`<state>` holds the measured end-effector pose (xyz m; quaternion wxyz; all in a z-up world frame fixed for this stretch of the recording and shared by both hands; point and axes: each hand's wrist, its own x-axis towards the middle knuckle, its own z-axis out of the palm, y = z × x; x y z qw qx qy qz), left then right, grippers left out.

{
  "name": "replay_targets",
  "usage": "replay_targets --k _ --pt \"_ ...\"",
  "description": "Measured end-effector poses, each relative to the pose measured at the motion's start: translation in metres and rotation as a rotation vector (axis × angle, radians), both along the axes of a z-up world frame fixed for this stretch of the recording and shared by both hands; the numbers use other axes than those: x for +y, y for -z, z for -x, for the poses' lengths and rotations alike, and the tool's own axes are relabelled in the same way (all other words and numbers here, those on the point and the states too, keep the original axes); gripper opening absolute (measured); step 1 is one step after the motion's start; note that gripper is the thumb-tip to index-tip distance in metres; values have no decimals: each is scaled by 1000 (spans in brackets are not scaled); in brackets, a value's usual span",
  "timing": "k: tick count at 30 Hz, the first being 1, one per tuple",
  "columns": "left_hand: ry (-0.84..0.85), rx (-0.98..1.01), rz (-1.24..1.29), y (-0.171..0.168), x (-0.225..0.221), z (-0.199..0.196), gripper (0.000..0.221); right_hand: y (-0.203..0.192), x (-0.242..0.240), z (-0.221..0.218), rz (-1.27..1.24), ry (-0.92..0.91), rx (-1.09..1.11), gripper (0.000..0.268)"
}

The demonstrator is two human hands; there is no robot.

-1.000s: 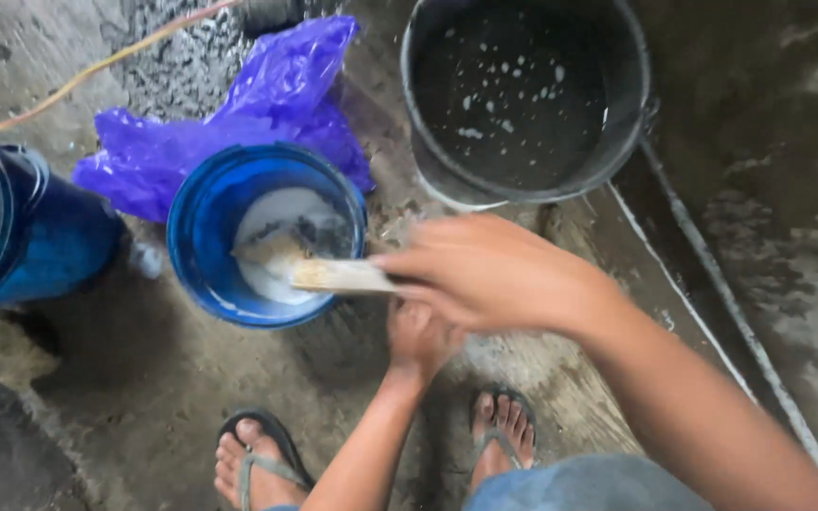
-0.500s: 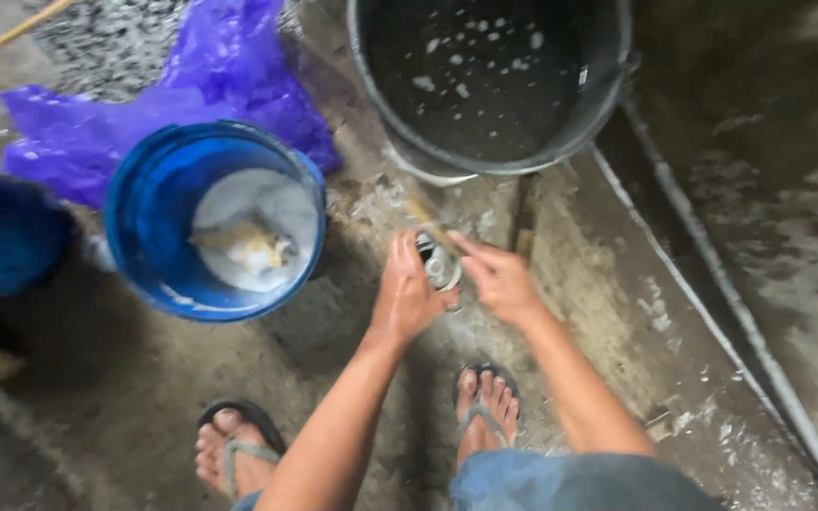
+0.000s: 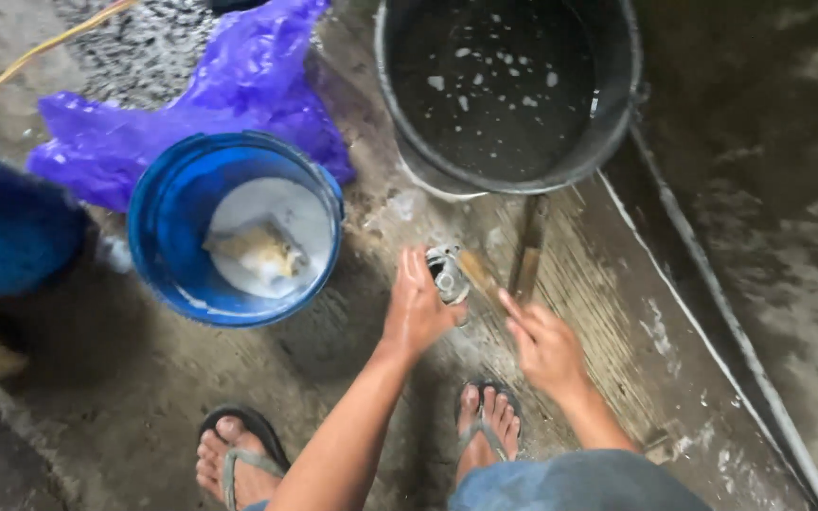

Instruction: Scrubbing a metal motor component with a brush and soapy water to remove dirt and grease.

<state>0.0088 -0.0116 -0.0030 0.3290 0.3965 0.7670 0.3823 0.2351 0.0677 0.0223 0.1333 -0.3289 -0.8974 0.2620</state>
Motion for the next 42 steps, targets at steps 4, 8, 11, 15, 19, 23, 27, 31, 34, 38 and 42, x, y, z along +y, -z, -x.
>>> replay_targets --k 4,8,11,15,19,23,27,31,34,38,42 --pt "56 10 -34 -7 -1 1 109 -1 17 76 -191 4 -47 33" --pt "-7 29 -79 -19 2 5 104 -12 -10 16 15 117 -67 34" --pt "-9 72 -56 -6 9 9 109 -34 7 64 194 199 -252 39" --pt "43 27 -3 2 -3 -7 109 -33 18 91 51 136 -139 37" --pt "-67 59 -86 -6 5 -7 105 -27 -12 33 125 154 -147 37" --pt "-229 212 -174 18 -9 -50 98 -4 3 75 155 197 -57 35" --pt "-624 193 -137 31 7 -72 105 -27 30 99 171 -38 -14 29" --pt "-206 100 -154 -33 -22 -21 137 -40 48 98 249 -104 -4 30" --pt "146 12 -213 -5 -10 16 145 -32 57 103 318 -143 8 37" --pt "161 -173 -154 3 -1 31 140 -7 45 84 297 -17 53 40" --pt "103 -29 -187 -2 0 34 124 -5 42 34 393 114 161 39"
